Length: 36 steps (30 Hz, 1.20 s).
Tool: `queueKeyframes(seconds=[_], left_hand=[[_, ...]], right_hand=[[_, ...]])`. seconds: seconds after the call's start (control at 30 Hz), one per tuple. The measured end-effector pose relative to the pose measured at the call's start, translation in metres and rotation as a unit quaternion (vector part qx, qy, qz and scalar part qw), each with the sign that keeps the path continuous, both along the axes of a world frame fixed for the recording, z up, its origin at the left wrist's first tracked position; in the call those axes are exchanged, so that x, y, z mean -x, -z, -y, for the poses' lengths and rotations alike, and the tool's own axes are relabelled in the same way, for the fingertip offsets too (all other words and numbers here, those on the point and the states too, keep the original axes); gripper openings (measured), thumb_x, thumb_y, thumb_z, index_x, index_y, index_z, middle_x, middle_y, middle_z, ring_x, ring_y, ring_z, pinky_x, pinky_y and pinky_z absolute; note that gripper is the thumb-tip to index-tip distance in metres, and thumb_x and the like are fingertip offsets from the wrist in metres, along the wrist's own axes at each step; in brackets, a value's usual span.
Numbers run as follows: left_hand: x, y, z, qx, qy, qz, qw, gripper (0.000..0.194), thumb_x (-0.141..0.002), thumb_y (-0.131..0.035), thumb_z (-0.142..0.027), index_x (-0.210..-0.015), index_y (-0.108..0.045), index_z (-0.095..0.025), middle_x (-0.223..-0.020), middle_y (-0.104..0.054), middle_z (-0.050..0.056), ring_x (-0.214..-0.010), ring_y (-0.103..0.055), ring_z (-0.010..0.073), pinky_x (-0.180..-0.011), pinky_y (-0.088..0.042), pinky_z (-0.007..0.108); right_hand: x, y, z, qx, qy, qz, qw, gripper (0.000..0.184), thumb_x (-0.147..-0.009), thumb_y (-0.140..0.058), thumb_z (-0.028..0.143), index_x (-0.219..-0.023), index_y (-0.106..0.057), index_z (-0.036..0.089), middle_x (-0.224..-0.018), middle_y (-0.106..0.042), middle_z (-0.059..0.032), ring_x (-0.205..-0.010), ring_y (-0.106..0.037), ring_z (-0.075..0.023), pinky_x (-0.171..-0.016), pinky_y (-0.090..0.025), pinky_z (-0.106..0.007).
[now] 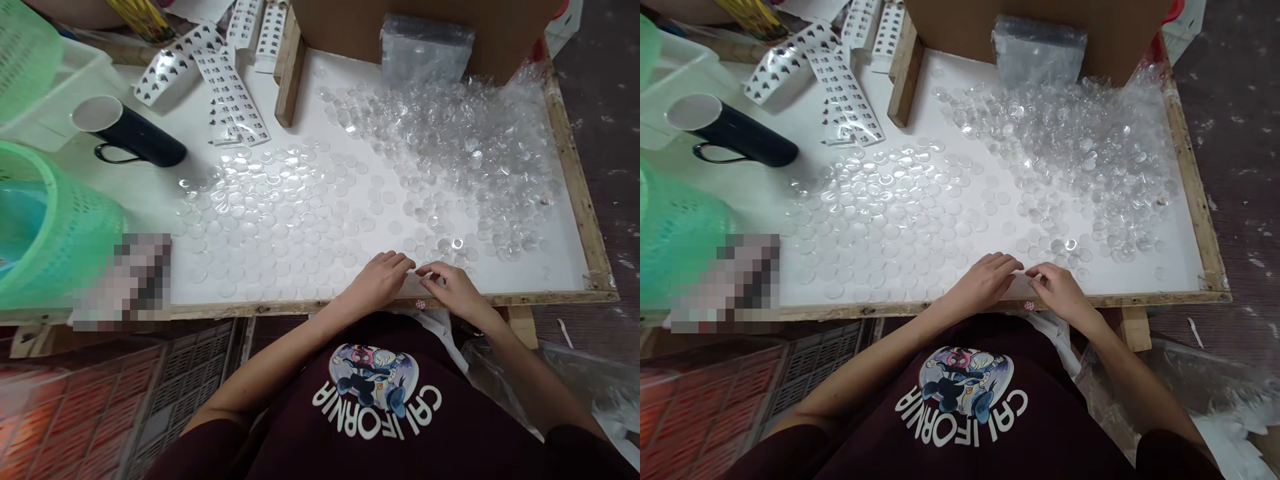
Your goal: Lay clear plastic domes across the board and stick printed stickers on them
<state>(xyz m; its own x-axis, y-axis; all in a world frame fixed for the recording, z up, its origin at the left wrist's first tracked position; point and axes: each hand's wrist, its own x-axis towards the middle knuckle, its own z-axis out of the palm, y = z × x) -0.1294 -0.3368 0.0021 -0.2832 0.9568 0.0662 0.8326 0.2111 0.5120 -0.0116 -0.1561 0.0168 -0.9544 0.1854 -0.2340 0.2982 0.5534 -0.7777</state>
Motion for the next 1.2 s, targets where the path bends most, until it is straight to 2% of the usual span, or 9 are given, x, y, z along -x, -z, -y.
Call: queueKeyframes(seconds=[0.17,0.27,0.4,0.53,0.67,0.8,0.97,1.07,1.2], left_hand=[[-0.003,0.012,-0.001,0.014,0.075,0.005,0.997,0.020,-0.098,-0.048,-0.009,-0.103,-0.066,-0.014,-0.104,-0.064,0.010,-0.091,-0.060,0.0213,-0.084,-0.048,0.034],[-0.003,0.017,0.004,0.022,0.067,0.015,0.997,0.020,-0.098,-0.048,-0.010,-0.098,-0.067,-0.014,-0.100,-0.063,0.010,-0.088,-0.060,0.0208,-0.082,-0.048,0.033],[-0.003,0.015,0.001,0.014,0.063,0.011,0.998,0.018,-0.099,-0.051,-0.013,-0.111,-0.064,-0.013,-0.103,-0.063,0.009,-0.092,-0.060,0.0212,-0.084,-0.048,0.033],[-0.004,0.013,-0.016,0.014,0.101,-0.001,0.995,0.021,-0.093,-0.063,-0.013,-0.114,-0.063,-0.014,-0.110,-0.063,0.010,-0.094,-0.061,0.0212,-0.085,-0.047,0.032],[-0.004,0.014,-0.029,0.020,0.129,-0.024,0.991,0.014,-0.091,-0.067,-0.015,-0.105,-0.066,-0.014,-0.108,-0.062,0.010,-0.092,-0.061,0.0221,-0.084,-0.047,0.033],[0.003,0.009,-0.020,0.021,0.143,-0.049,0.988,0.014,-0.090,-0.070,-0.019,-0.103,-0.067,-0.013,-0.104,-0.063,0.010,-0.094,-0.060,0.0240,-0.084,-0.046,0.034],[0.014,0.002,0.001,0.037,0.142,-0.069,0.987,0.008,-0.096,-0.059,-0.016,-0.095,-0.067,-0.014,-0.099,-0.064,0.009,-0.091,-0.060,0.0225,-0.082,-0.045,0.033],[0.016,0.002,0.008,0.041,0.134,-0.009,0.990,0.020,-0.099,-0.051,-0.014,-0.087,-0.067,-0.015,-0.092,-0.066,0.008,-0.087,-0.061,0.0202,-0.080,-0.046,0.031],[0.017,0.001,0.013,0.048,0.107,0.126,0.985,0.017,-0.096,-0.055,-0.015,-0.109,-0.067,-0.015,-0.095,-0.070,0.007,-0.088,-0.065,0.0190,-0.078,-0.049,0.029]], right_hand=[[-0.013,0.002,-0.010,-0.137,-0.002,-0.014,0.990,0.009,-0.092,-0.056,0.025,-0.087,-0.063,0.022,-0.090,-0.070,-0.0030,-0.070,-0.060,-0.0173,-0.078,-0.047,-0.036],[-0.021,0.009,-0.009,-0.186,-0.037,0.013,0.982,0.005,-0.089,-0.063,0.026,-0.087,-0.061,0.022,-0.087,-0.068,-0.0023,-0.073,-0.062,-0.0189,-0.080,-0.046,-0.037],[-0.019,0.016,-0.005,-0.229,-0.032,0.020,0.973,0.014,-0.085,-0.070,0.025,-0.088,-0.057,0.021,-0.089,-0.067,-0.0042,-0.082,-0.064,-0.0233,-0.078,-0.046,-0.037],[-0.016,0.018,-0.006,-0.219,-0.035,0.018,0.975,0.016,-0.083,-0.069,0.021,-0.089,-0.054,0.022,-0.088,-0.065,-0.0034,-0.080,-0.063,-0.0223,-0.074,-0.046,-0.035],[-0.019,0.021,-0.012,-0.232,-0.028,0.018,0.972,0.014,-0.082,-0.065,0.016,-0.089,-0.054,0.022,-0.091,-0.064,-0.0043,-0.081,-0.063,-0.0225,-0.073,-0.046,-0.034],[-0.021,0.022,-0.015,-0.252,-0.035,0.009,0.967,0.009,-0.085,-0.057,0.014,-0.084,-0.056,0.022,-0.089,-0.065,-0.0058,-0.080,-0.062,-0.0230,-0.076,-0.046,-0.037],[-0.014,0.015,-0.008,-0.186,-0.050,0.016,0.981,0.010,-0.090,-0.052,0.015,-0.085,-0.057,0.022,-0.082,-0.066,-0.0030,-0.074,-0.062,-0.0202,-0.076,-0.045,-0.036],[-0.013,0.014,-0.006,-0.203,-0.042,0.007,0.978,0.004,-0.089,-0.060,0.019,-0.092,-0.058,0.021,-0.091,-0.066,-0.0047,-0.084,-0.064,-0.0228,-0.080,-0.046,-0.038],[-0.017,0.018,-0.008,-0.267,-0.027,0.006,0.963,0.020,-0.083,-0.069,0.021,-0.098,-0.056,0.021,-0.101,-0.065,-0.0080,-0.094,-0.063,-0.0281,-0.082,-0.046,-0.041]])
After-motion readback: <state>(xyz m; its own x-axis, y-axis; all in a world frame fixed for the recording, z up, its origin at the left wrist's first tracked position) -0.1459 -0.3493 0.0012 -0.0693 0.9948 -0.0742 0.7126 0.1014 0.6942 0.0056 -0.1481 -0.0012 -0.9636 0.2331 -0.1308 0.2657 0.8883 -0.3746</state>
